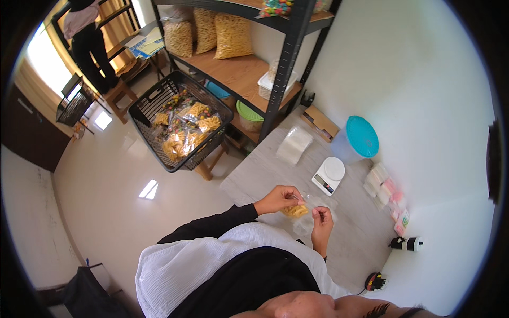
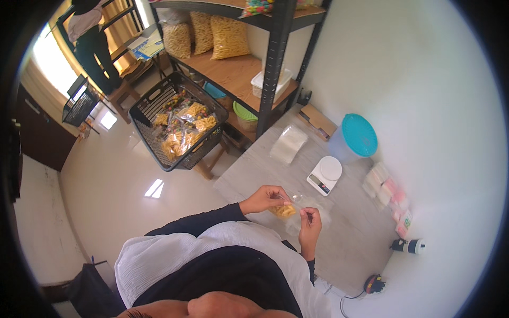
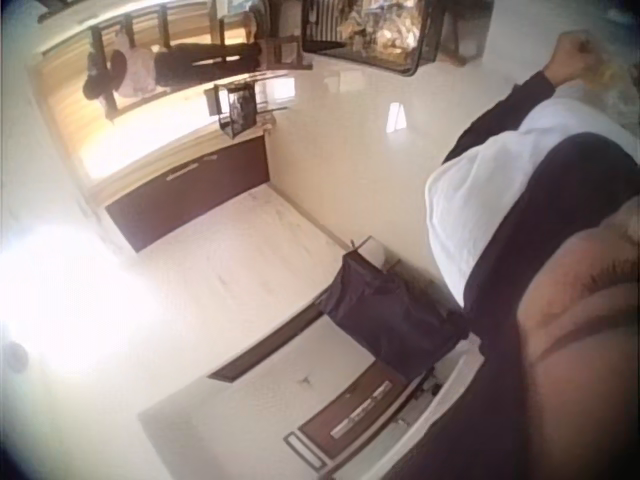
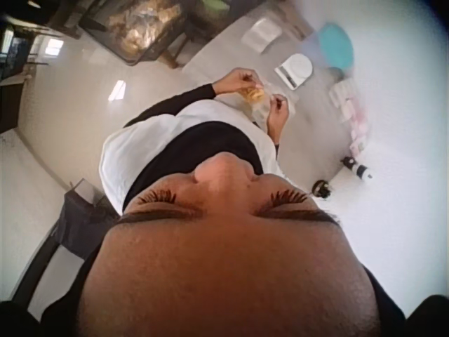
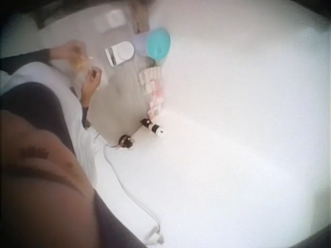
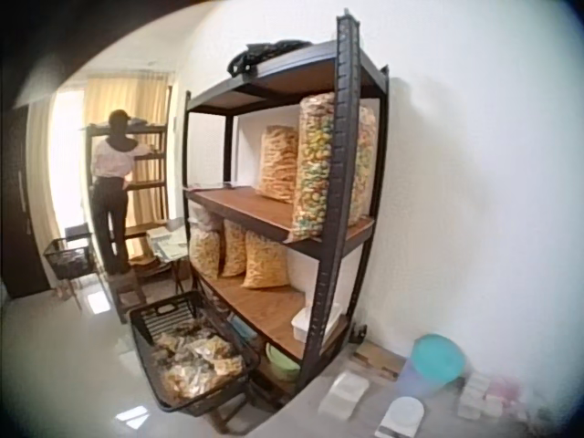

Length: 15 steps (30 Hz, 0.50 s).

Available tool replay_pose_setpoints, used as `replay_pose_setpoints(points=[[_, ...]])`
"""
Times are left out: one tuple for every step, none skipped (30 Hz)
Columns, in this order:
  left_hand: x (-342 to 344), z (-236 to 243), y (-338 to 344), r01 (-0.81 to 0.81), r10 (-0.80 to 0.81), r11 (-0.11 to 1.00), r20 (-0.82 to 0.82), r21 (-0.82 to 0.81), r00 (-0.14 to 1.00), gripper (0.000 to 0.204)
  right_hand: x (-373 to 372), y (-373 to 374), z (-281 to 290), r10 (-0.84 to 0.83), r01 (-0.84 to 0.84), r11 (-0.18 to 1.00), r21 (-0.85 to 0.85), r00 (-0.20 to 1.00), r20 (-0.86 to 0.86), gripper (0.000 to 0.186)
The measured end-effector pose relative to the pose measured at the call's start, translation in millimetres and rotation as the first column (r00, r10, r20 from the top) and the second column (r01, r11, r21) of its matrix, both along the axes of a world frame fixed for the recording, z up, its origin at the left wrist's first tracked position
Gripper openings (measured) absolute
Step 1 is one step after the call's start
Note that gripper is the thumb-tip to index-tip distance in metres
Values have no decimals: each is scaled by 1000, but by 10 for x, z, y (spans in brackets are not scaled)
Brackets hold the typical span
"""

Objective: The person scoops yellow snack sticks from a large bag into small clear plastic bags using a white plastic scoop. Each small bag is placed on a digital scale, adjusted to the target weight, then sealed and set aside. The process repeats for multiple bags.

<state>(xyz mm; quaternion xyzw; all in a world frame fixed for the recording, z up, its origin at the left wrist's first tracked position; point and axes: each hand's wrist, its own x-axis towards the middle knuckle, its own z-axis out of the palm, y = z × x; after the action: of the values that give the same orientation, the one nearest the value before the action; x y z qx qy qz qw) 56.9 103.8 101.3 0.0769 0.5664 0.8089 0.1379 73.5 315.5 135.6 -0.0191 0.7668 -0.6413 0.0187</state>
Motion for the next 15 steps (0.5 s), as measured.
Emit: replay_pose_setpoints(points=[[39, 35, -31, -14, 14, 1000, -4, 11, 1000, 12, 3, -28, -10, 13, -13, 1000, 4, 1000, 10, 6], [78, 55, -61, -29, 29, 999, -8, 23, 1000, 12, 11, -65, -32, 10, -10, 999, 34, 1000, -2, 6], [121, 46, -89, -48, 48, 999, 1, 14, 999, 12, 24, -109, -64, 9, -8, 998, 64, 1000, -15, 6], [167, 33, -127, -73, 73, 997, 9, 3, 997, 12, 20, -154, -91, 13, -10, 996, 91, 999, -29, 5], [218, 17, -164, -98, 98, 995, 16, -7, 995, 13, 12, -185, -112, 62, -59, 995, 81, 998, -29, 6], [275, -4, -208, -115, 115, 993, 23, -12, 993, 13, 9, -212, -132, 111, -109, 991, 72, 993, -29, 7], [332, -30, -281, -133, 133, 991, 29, -21, 991, 14, 1, -258, -156, 162, -160, 986, 57, 986, -32, 7], [364, -21, -371, -154, 155, 987, 27, -37, 988, 14, -10, -322, -147, 200, -196, 977, 85, 979, -41, 8], [416, -8, -414, -161, 163, 985, 21, -61, 986, 15, 6, -363, -113, 238, -231, 966, 114, 970, -50, 8], [474, 39, -462, -171, 173, 981, 11, -93, 985, 15, 9, -437, -95, 276, -265, 955, 135, 959, -64, 8], [529, 63, -511, -180, 182, 975, 2, -127, 983, 15, 4, -504, -113, 314, -304, 943, 133, 948, -60, 8], [565, 53, -567, -198, 200, 971, 0, -130, 980, 16, -2, -568, -136, 351, -341, 931, 132, 935, -56, 8], [578, 24, -608, -205, 206, 970, -3, -133, 979, 16, -2, -635, -156, 376, -367, 921, 132, 925, -53, 8], [592, 26, -645, -209, 210, 969, -6, -129, 978, 16, -6, -704, -141, 381, -367, 917, 155, 922, -72, 8], [619, 28, -695, -238, 240, 965, -3, -109, 971, 15, -6, -786, -114, 384, -365, 914, 178, 919, -91, 7]])
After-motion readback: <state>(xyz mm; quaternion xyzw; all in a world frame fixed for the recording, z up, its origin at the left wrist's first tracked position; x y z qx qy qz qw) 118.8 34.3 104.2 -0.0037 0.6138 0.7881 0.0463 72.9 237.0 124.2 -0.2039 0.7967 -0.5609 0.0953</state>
